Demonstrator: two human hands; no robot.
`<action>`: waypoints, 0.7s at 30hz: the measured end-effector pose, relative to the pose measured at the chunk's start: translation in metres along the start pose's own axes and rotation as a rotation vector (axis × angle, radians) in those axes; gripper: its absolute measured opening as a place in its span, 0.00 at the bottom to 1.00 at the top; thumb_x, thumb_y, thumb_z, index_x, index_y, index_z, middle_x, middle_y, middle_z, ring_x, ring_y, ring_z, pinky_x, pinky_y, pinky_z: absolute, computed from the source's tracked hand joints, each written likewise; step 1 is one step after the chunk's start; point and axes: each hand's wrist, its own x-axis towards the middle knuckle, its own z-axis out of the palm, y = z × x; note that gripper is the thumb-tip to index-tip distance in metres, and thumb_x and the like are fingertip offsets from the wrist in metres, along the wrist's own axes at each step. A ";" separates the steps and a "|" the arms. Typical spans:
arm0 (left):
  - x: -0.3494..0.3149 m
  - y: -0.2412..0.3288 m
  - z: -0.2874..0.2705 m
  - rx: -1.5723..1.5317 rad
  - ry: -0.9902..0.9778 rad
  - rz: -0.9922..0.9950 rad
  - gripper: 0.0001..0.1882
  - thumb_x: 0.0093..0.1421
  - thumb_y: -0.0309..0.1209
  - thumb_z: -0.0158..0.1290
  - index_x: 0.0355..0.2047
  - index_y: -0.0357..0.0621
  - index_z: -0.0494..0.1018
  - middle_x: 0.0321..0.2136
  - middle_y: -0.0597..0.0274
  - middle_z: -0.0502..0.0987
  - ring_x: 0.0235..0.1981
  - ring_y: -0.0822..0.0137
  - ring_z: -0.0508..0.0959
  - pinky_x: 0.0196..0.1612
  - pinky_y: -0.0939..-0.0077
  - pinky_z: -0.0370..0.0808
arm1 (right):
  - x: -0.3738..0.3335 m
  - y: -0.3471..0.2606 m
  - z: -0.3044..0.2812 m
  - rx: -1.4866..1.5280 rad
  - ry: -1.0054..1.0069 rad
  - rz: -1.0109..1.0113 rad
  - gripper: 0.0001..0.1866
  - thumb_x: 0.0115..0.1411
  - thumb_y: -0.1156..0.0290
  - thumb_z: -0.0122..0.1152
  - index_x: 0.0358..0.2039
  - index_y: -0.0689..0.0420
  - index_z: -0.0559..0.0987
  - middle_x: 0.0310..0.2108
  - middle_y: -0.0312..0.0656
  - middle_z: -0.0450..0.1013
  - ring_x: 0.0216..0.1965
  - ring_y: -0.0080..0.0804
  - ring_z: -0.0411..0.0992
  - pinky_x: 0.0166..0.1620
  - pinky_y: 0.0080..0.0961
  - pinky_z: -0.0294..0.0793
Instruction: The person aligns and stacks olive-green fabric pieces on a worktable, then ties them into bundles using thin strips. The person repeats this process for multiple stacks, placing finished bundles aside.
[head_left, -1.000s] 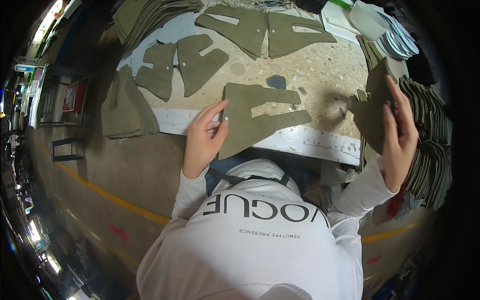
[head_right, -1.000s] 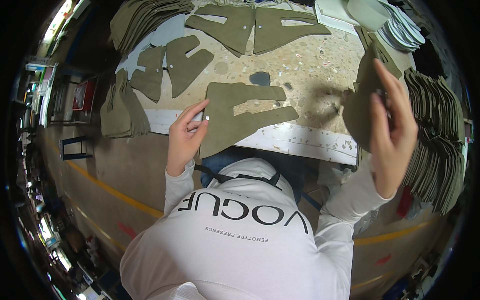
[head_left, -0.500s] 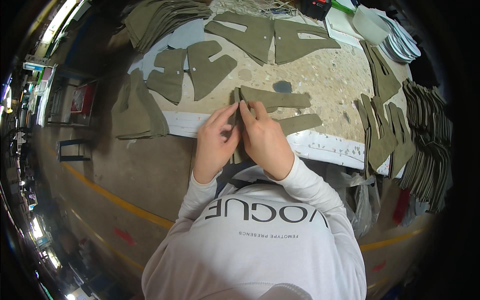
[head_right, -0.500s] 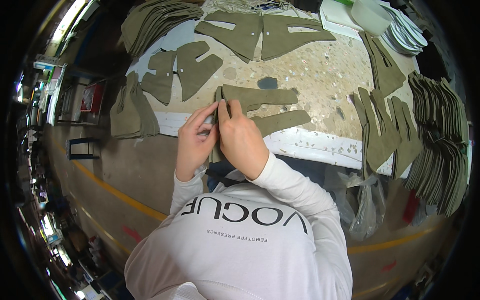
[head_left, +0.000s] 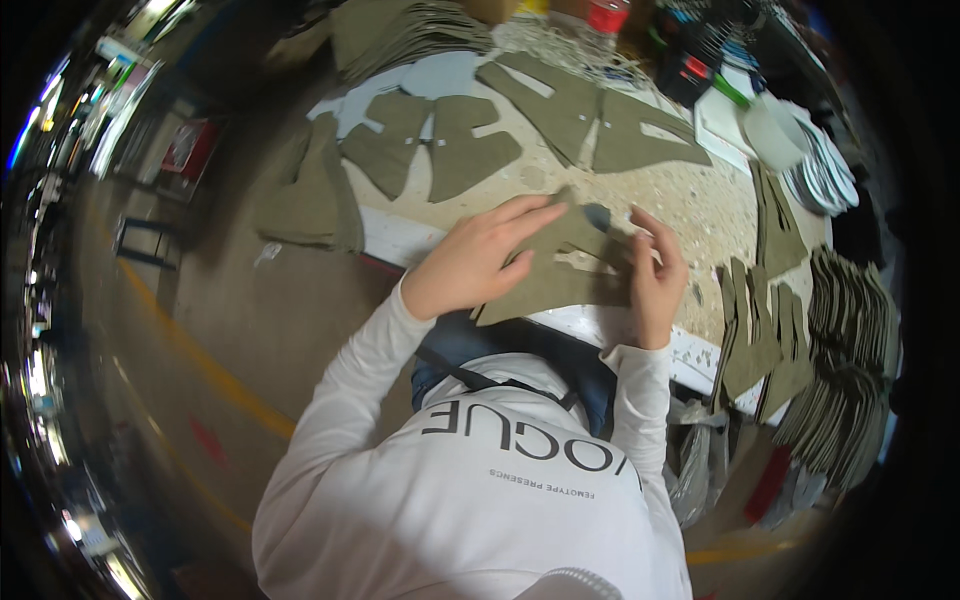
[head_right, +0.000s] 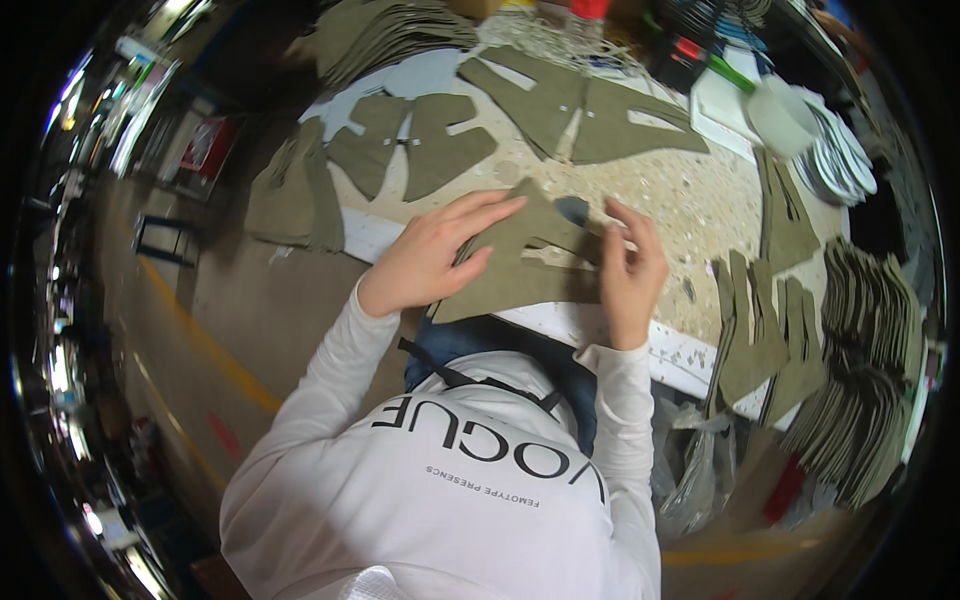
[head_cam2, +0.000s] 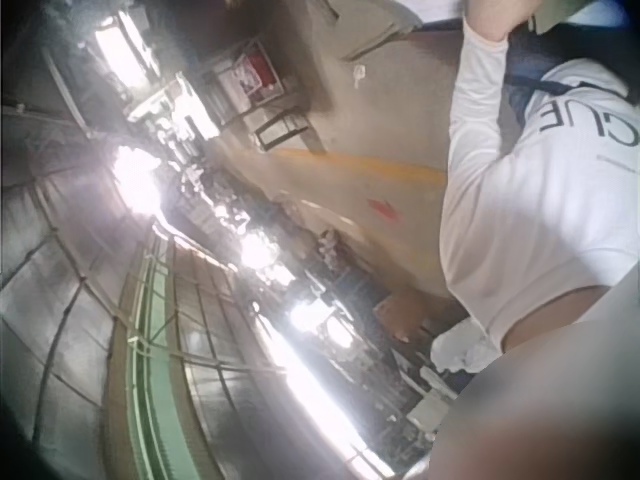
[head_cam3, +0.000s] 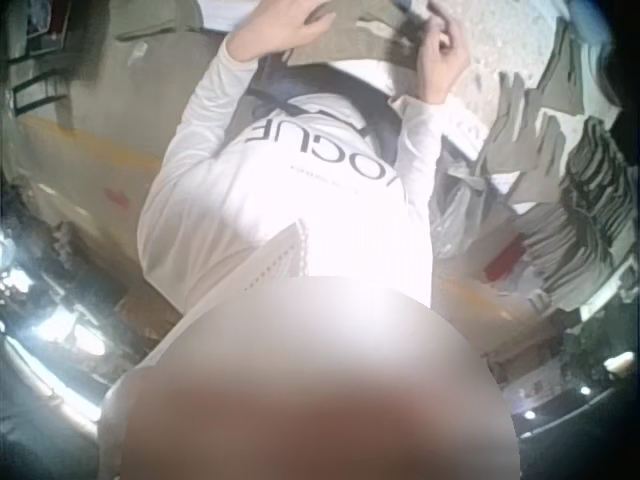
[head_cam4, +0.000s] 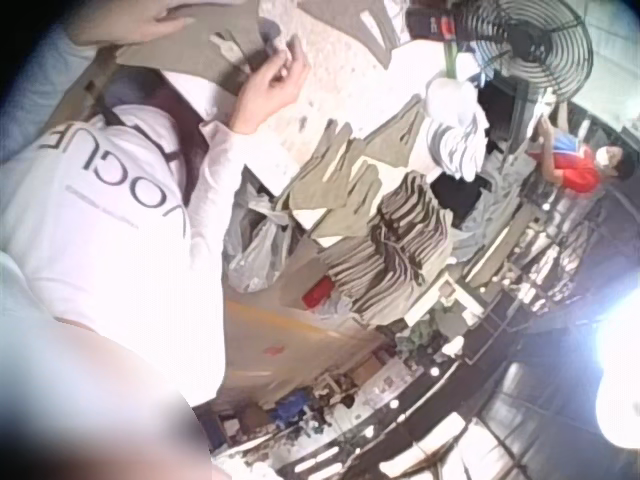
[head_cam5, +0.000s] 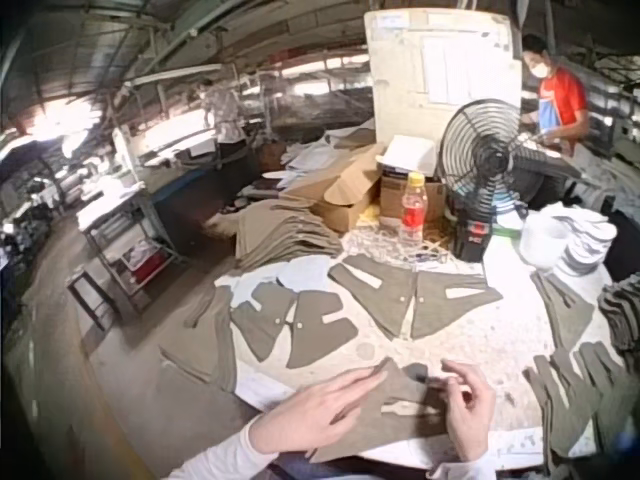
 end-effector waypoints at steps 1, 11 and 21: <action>0.007 0.003 -0.009 -0.022 -0.017 0.033 0.31 0.55 0.25 0.52 0.61 0.55 0.67 0.56 0.49 0.70 0.51 0.44 0.74 0.50 0.59 0.75 | 0.002 0.006 -0.003 -0.008 0.001 -0.016 0.14 0.63 0.76 0.53 0.48 0.56 0.81 0.44 0.37 0.77 0.42 0.22 0.73 0.37 0.16 0.72; -0.044 -0.031 -0.119 -0.189 0.918 -0.067 0.30 0.58 0.18 0.57 0.61 0.39 0.65 0.58 0.57 0.67 0.45 0.69 0.77 0.42 0.81 0.77 | -0.009 0.021 -0.010 0.014 -0.025 0.008 0.12 0.66 0.73 0.53 0.46 0.58 0.81 0.42 0.35 0.77 0.36 0.16 0.70 0.35 0.14 0.69; -0.128 -0.116 -0.067 -0.410 1.276 -0.692 0.38 0.55 0.24 0.63 0.63 0.28 0.58 0.57 0.50 0.62 0.47 0.62 0.75 0.44 0.74 0.77 | -0.010 0.017 -0.009 -0.003 -0.013 -0.076 0.12 0.65 0.76 0.52 0.44 0.59 0.82 0.41 0.35 0.76 0.35 0.17 0.71 0.33 0.12 0.69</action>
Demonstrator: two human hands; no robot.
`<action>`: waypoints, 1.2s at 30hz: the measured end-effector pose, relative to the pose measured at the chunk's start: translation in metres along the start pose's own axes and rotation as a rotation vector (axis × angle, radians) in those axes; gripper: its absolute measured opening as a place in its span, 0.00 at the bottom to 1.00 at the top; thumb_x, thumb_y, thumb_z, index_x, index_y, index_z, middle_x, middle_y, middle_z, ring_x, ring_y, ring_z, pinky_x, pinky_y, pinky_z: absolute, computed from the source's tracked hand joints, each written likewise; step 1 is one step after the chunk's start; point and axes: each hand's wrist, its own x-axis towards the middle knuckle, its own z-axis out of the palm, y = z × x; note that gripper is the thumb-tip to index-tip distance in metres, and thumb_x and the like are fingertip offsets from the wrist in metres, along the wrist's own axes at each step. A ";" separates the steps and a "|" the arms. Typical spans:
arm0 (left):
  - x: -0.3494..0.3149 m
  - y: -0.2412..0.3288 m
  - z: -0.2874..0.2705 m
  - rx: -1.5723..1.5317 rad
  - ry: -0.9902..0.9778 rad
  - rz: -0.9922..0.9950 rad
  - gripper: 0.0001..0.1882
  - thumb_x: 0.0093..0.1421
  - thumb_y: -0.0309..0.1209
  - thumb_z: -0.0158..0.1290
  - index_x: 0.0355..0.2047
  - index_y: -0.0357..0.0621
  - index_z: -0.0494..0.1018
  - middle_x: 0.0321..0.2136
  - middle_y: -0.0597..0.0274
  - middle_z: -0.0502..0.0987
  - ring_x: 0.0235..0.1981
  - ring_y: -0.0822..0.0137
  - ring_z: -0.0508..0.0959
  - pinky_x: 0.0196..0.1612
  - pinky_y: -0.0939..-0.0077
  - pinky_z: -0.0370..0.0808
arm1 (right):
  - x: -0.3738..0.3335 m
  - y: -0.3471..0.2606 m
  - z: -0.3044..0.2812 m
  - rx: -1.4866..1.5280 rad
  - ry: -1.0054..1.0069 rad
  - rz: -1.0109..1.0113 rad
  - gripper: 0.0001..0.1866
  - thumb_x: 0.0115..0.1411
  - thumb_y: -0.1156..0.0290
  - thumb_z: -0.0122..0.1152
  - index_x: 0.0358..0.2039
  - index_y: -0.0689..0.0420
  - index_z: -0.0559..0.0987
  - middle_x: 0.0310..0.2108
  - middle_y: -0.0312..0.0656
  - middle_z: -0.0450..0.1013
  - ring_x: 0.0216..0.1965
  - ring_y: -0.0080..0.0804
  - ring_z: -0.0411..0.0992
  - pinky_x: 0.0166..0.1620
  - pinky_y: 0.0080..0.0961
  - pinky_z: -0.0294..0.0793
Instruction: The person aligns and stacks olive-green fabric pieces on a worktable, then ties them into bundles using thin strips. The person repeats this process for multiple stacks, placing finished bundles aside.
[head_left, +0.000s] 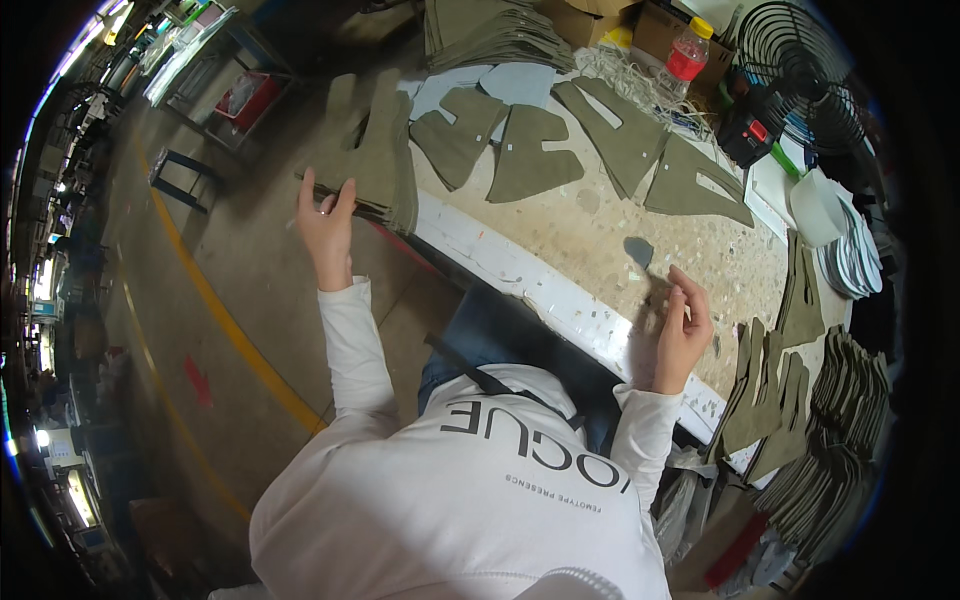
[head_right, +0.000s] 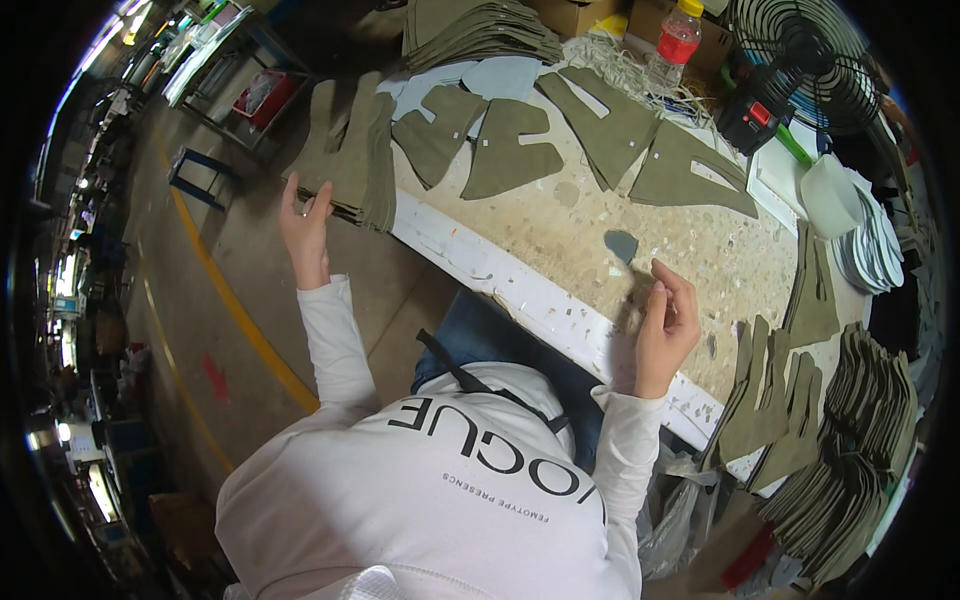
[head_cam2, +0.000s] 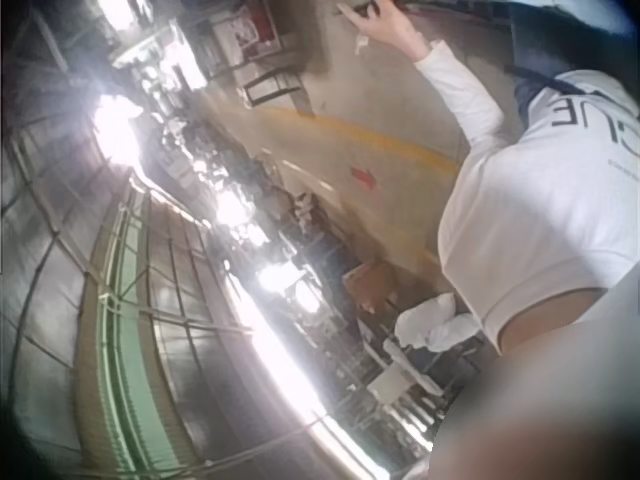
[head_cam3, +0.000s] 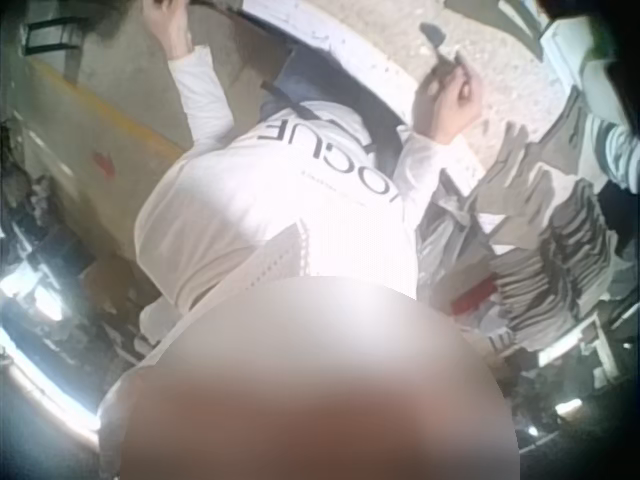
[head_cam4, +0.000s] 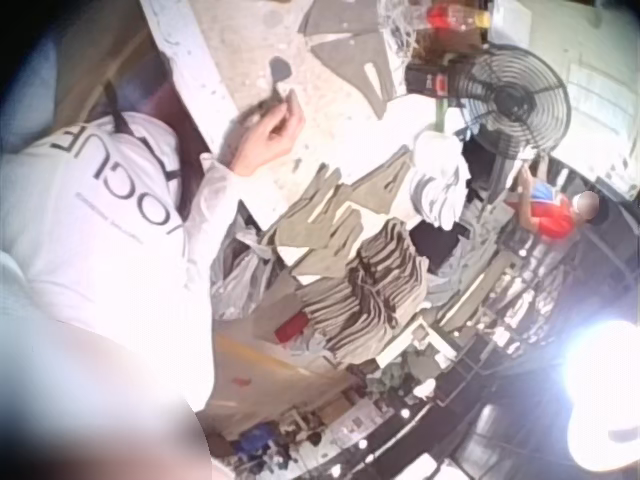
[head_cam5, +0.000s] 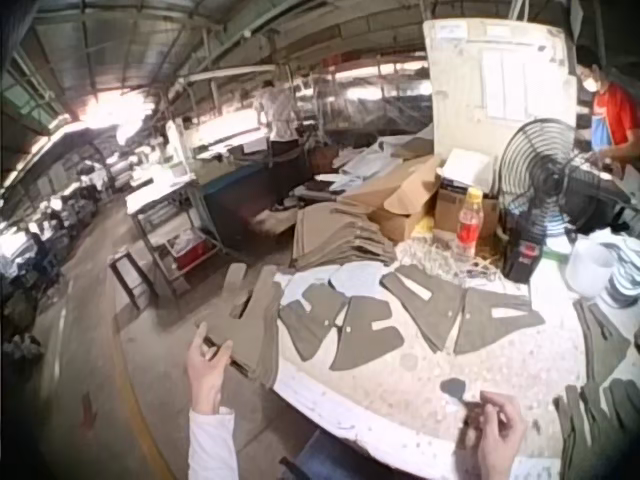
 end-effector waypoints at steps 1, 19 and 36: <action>-0.002 0.001 -0.001 0.049 0.015 -0.042 0.37 0.55 0.24 0.63 0.62 0.30 0.59 0.57 0.49 0.62 0.46 0.61 0.75 0.45 0.72 0.76 | 0.001 -0.002 -0.002 0.004 -0.014 0.029 0.12 0.65 0.76 0.52 0.45 0.59 0.82 0.41 0.35 0.76 0.35 0.17 0.71 0.34 0.12 0.69; -0.046 0.065 0.218 0.312 -1.010 0.956 0.08 0.52 0.27 0.60 0.33 0.43 0.80 0.33 0.59 0.81 0.37 0.58 0.80 0.41 0.69 0.75 | 0.144 -0.012 0.007 -0.412 -0.256 -0.311 0.11 0.54 0.75 0.63 0.39 0.56 0.83 0.32 0.45 0.78 0.31 0.38 0.78 0.37 0.30 0.77; -0.035 0.004 0.288 0.137 -1.178 0.772 0.10 0.52 0.30 0.61 0.34 0.40 0.78 0.30 0.60 0.81 0.32 0.62 0.81 0.37 0.70 0.77 | 0.130 0.036 0.034 -0.495 -0.201 -0.414 0.06 0.53 0.71 0.62 0.32 0.56 0.80 0.29 0.43 0.74 0.33 0.42 0.76 0.39 0.35 0.77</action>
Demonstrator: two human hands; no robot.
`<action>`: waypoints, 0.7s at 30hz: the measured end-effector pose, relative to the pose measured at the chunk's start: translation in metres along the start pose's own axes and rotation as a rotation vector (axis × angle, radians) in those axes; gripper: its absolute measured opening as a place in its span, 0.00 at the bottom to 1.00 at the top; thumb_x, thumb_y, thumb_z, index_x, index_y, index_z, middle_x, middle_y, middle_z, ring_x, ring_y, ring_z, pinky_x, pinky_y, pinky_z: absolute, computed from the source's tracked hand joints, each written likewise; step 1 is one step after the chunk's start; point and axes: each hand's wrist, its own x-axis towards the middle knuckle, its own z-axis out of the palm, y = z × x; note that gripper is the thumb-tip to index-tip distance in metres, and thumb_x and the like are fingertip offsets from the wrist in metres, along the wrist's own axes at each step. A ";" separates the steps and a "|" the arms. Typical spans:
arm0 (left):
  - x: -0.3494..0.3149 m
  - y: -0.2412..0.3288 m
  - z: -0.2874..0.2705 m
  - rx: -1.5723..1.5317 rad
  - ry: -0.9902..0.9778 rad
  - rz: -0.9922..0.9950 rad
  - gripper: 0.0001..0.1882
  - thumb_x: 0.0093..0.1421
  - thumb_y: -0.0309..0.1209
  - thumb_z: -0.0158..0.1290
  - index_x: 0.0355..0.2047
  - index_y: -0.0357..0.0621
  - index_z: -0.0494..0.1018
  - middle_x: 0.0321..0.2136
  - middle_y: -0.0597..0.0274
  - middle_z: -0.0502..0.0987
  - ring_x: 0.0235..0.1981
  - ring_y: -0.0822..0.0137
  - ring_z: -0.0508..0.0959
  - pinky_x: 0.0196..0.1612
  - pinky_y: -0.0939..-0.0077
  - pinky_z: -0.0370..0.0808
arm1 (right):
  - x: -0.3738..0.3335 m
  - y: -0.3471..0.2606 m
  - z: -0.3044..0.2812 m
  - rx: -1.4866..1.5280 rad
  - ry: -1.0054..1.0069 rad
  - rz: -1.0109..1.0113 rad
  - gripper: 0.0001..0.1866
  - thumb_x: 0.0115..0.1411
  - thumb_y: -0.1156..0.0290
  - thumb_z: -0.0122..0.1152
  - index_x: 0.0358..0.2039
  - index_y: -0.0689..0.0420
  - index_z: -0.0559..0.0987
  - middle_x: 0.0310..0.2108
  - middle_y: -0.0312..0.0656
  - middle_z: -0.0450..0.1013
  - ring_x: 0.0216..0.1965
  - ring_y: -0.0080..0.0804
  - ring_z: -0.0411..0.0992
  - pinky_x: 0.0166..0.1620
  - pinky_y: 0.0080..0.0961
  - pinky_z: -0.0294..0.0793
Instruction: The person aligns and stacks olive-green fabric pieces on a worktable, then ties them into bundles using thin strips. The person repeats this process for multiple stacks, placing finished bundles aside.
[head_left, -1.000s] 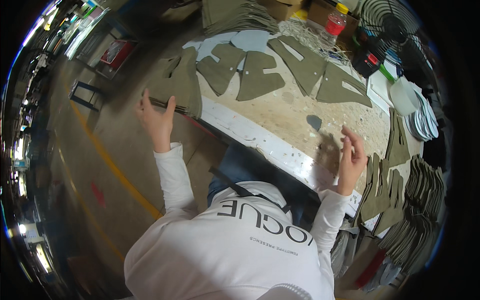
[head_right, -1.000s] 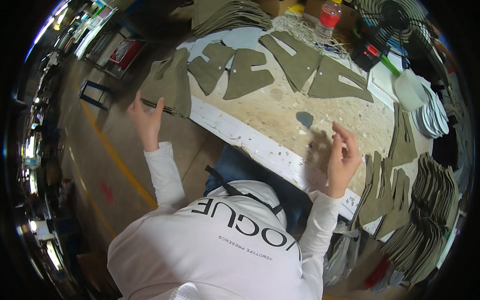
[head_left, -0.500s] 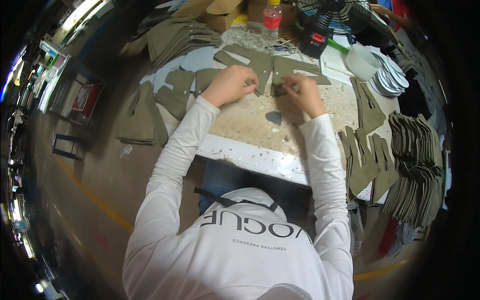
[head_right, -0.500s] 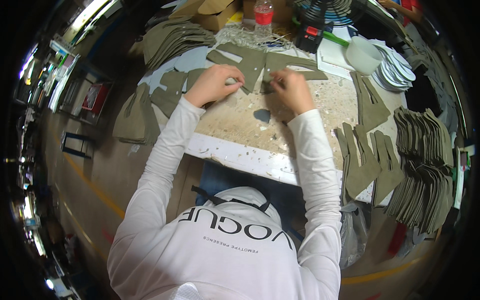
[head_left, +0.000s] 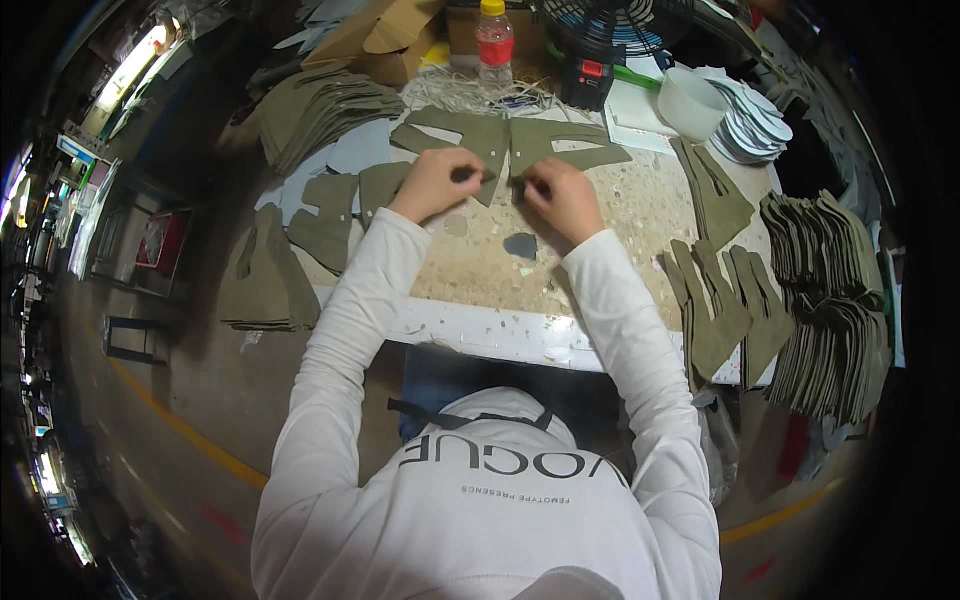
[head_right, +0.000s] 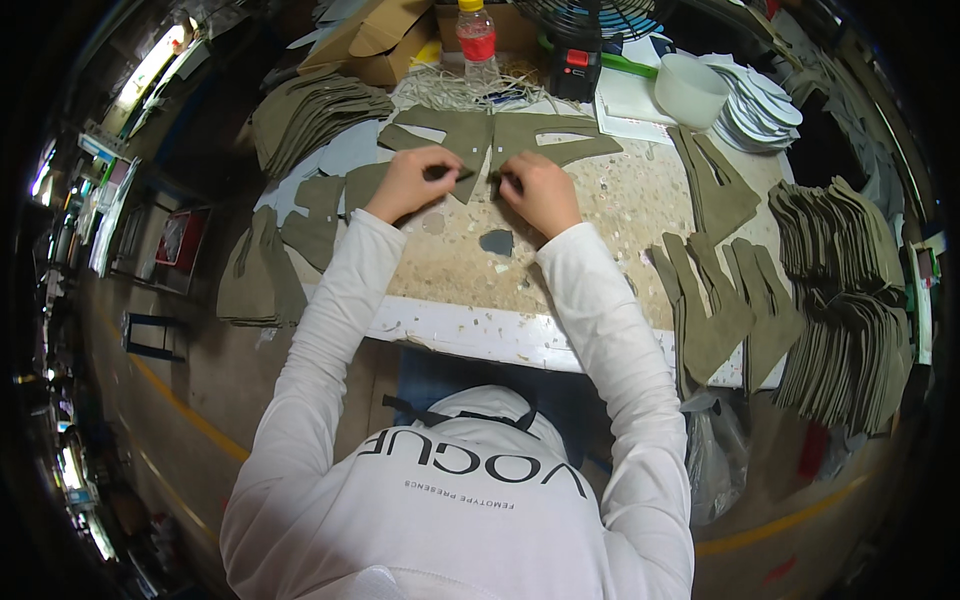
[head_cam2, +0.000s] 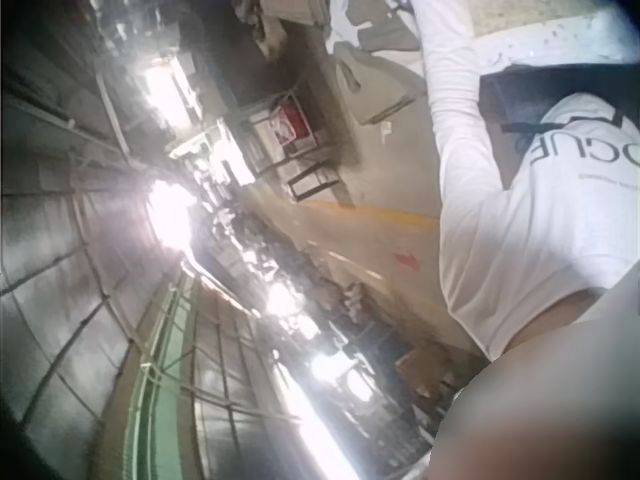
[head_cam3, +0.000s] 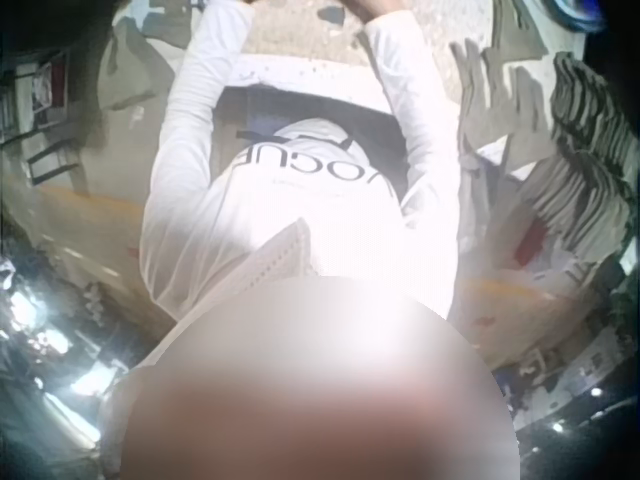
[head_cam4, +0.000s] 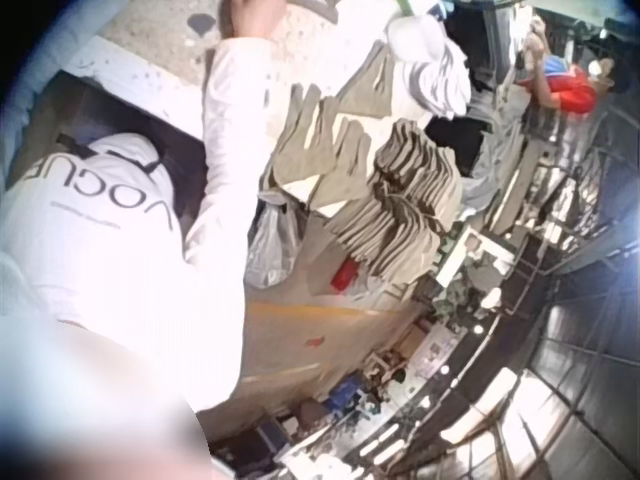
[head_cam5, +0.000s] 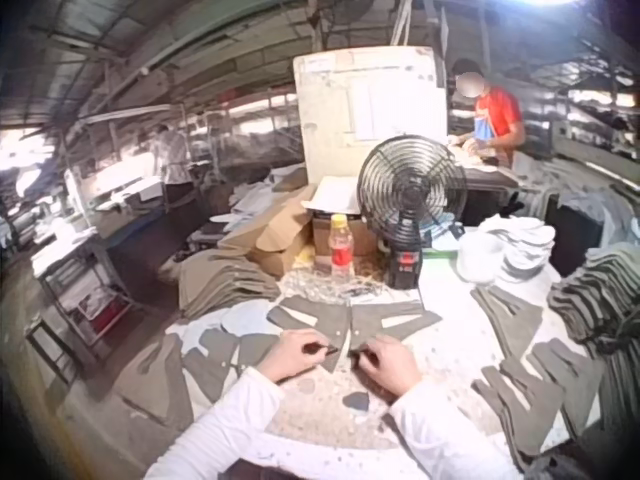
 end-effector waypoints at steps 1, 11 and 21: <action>0.003 -0.001 0.000 -0.108 0.073 -0.047 0.09 0.53 0.29 0.60 0.33 0.39 0.78 0.29 0.59 0.81 0.31 0.64 0.81 0.36 0.71 0.77 | 0.002 0.002 -0.001 0.137 0.100 0.091 0.06 0.56 0.71 0.61 0.33 0.57 0.79 0.28 0.41 0.74 0.30 0.37 0.75 0.36 0.32 0.77; 0.036 0.041 -0.108 -0.309 0.765 0.014 0.09 0.64 0.28 0.56 0.40 0.35 0.75 0.30 0.66 0.81 0.31 0.83 0.75 0.35 0.89 0.70 | 0.019 0.015 -0.098 0.784 0.597 0.474 0.08 0.62 0.69 0.60 0.40 0.59 0.78 0.20 0.29 0.70 0.21 0.14 0.68 0.23 0.16 0.73; -0.015 0.121 -0.116 0.015 0.612 -0.030 0.06 0.62 0.27 0.56 0.37 0.36 0.78 0.30 0.64 0.81 0.30 0.79 0.78 0.36 0.84 0.74 | 0.009 -0.016 -0.199 0.009 0.563 0.400 0.12 0.61 0.64 0.62 0.42 0.55 0.82 0.24 0.35 0.78 0.22 0.14 0.72 0.26 0.17 0.75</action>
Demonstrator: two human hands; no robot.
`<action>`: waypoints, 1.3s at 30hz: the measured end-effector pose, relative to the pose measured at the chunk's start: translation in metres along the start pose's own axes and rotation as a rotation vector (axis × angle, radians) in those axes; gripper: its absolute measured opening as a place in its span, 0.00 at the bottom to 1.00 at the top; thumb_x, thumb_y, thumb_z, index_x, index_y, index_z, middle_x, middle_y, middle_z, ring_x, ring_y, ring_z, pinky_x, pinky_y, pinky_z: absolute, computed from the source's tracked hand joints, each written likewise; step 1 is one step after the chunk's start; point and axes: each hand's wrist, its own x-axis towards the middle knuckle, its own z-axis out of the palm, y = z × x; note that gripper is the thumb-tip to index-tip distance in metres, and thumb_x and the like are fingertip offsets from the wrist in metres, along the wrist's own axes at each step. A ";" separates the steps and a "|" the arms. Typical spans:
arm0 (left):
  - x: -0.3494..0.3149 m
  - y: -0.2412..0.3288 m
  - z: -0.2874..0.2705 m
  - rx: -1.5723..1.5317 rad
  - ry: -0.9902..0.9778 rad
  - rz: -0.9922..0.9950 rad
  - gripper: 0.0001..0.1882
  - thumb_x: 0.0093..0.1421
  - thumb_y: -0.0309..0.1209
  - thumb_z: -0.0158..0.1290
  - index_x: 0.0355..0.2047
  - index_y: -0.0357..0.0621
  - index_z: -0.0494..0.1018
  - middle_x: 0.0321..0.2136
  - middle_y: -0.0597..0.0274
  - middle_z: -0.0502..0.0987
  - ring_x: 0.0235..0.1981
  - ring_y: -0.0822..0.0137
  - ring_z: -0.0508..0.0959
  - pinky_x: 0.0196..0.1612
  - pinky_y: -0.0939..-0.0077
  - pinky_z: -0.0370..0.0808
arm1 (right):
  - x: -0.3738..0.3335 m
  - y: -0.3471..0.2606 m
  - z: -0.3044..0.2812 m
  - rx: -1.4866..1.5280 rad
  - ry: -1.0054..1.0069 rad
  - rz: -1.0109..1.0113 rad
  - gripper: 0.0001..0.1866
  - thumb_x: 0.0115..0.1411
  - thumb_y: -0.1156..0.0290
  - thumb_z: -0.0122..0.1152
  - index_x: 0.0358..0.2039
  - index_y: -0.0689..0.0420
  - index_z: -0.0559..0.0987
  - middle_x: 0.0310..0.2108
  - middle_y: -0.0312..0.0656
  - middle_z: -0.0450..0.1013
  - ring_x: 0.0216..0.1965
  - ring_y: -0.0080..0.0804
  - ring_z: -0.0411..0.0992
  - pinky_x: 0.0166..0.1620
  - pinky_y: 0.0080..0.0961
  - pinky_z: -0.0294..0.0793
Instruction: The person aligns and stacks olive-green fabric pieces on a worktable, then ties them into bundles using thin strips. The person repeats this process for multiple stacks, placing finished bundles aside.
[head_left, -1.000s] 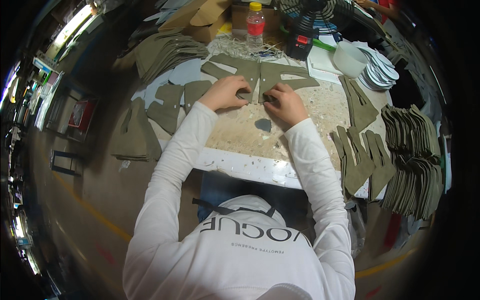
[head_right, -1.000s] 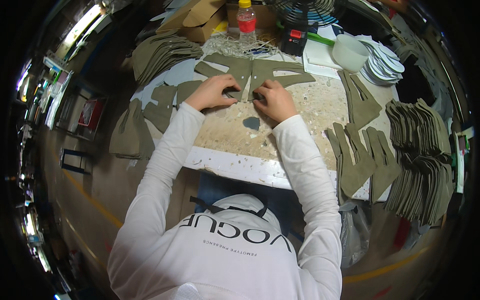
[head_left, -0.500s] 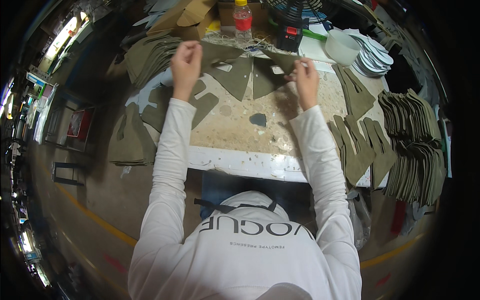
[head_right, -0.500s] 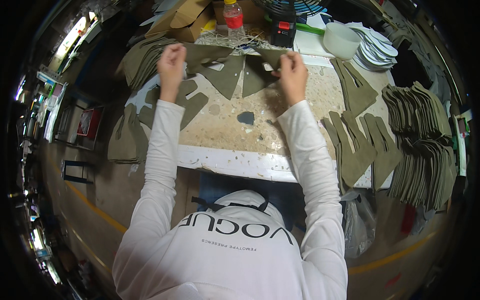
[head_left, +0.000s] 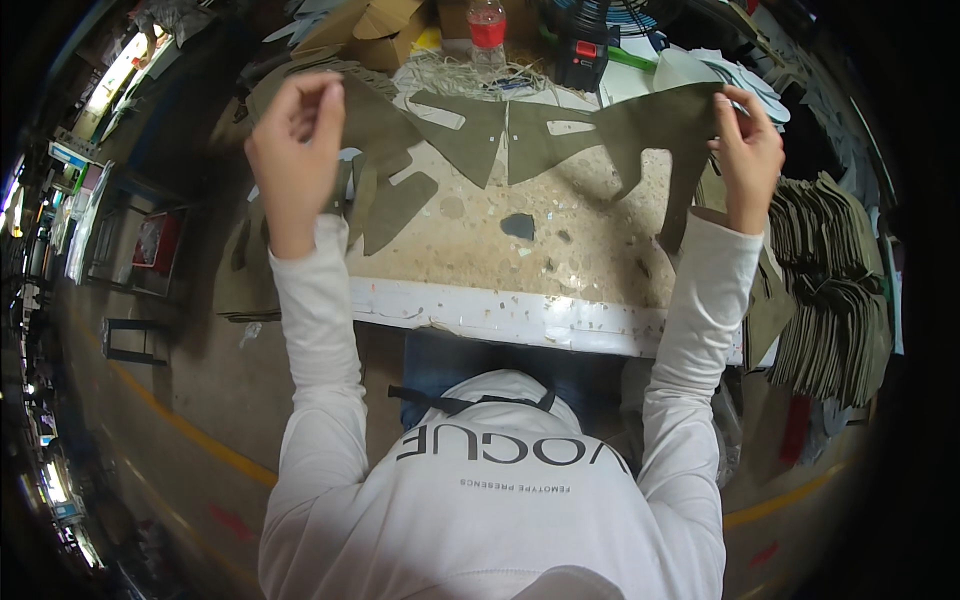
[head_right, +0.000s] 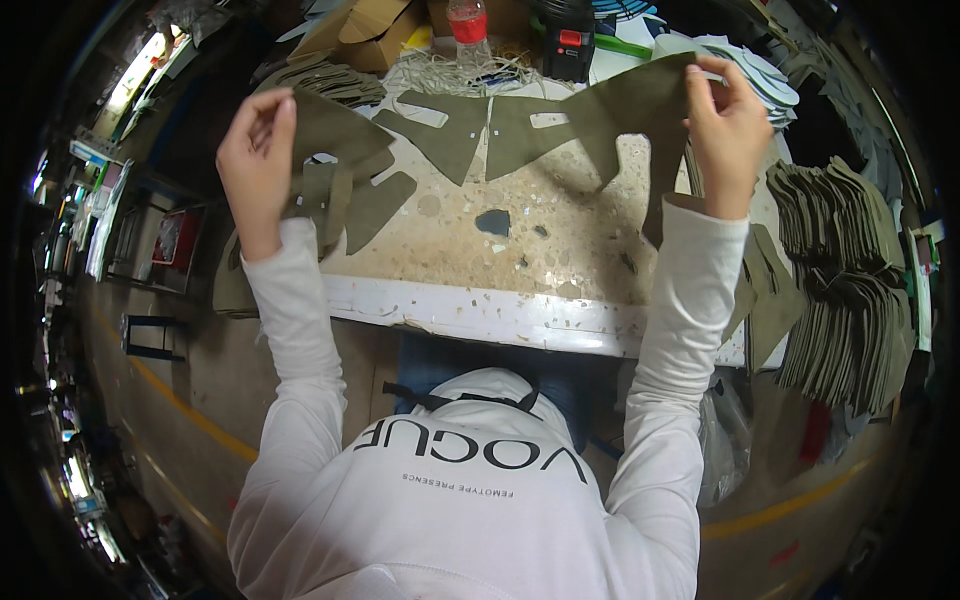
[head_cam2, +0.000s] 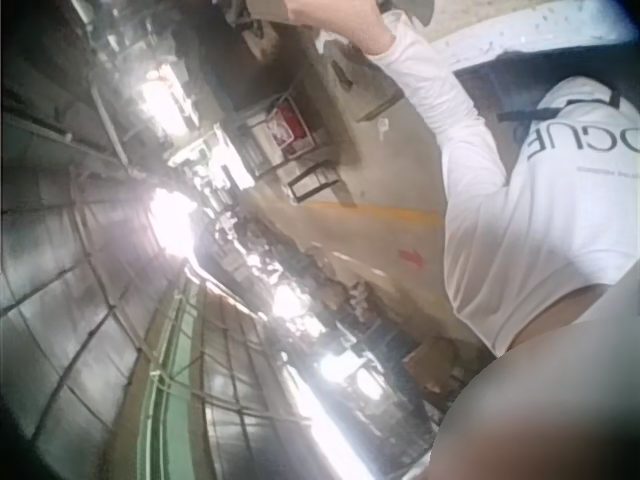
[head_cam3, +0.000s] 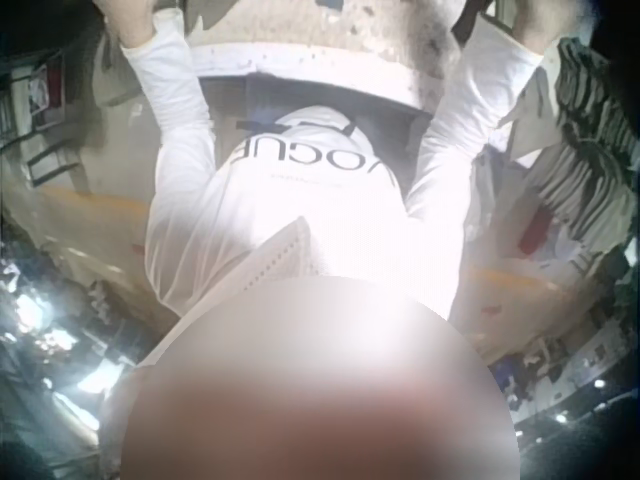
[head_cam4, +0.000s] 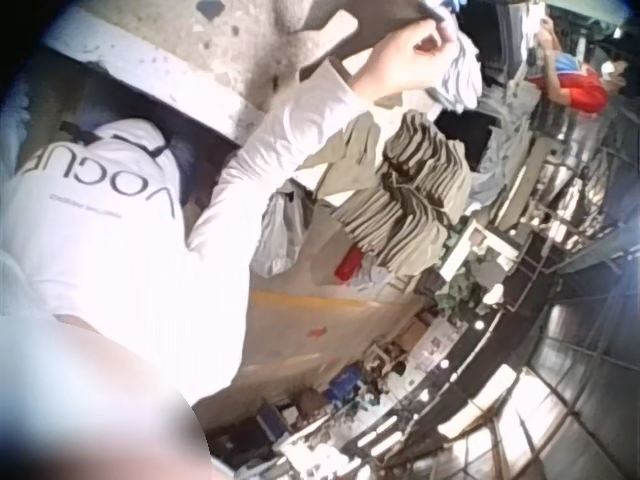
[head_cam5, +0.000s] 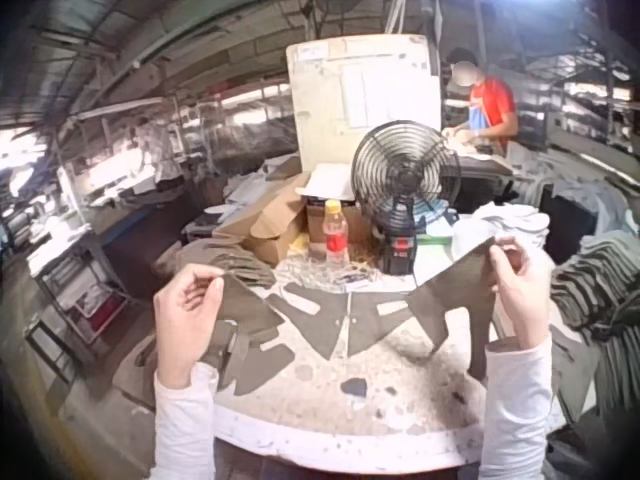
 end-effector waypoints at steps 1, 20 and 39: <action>-0.019 0.006 0.001 0.101 -0.036 0.010 0.05 0.61 0.26 0.56 0.36 0.37 0.78 0.30 0.63 0.81 0.30 0.76 0.79 0.36 0.82 0.75 | -0.009 -0.005 -0.005 0.061 0.074 -0.072 0.11 0.62 0.64 0.61 0.41 0.56 0.82 0.24 0.34 0.79 0.23 0.16 0.74 0.28 0.17 0.74; -0.249 0.032 0.046 0.009 -0.564 0.141 0.12 0.50 0.19 0.60 0.36 0.41 0.79 0.42 0.58 0.81 0.48 0.56 0.80 0.54 0.57 0.75 | -0.282 -0.009 -0.002 0.012 -0.443 -0.218 0.15 0.46 0.83 0.65 0.37 0.60 0.80 0.42 0.44 0.78 0.47 0.43 0.77 0.47 0.34 0.77; -0.206 0.023 0.032 0.123 -0.536 0.226 0.14 0.50 0.28 0.61 0.40 0.48 0.79 0.44 0.61 0.80 0.49 0.62 0.79 0.56 0.60 0.71 | -0.224 -0.008 -0.006 -0.175 -0.579 -0.344 0.20 0.58 0.58 0.60 0.50 0.52 0.77 0.55 0.41 0.70 0.60 0.44 0.64 0.57 0.40 0.58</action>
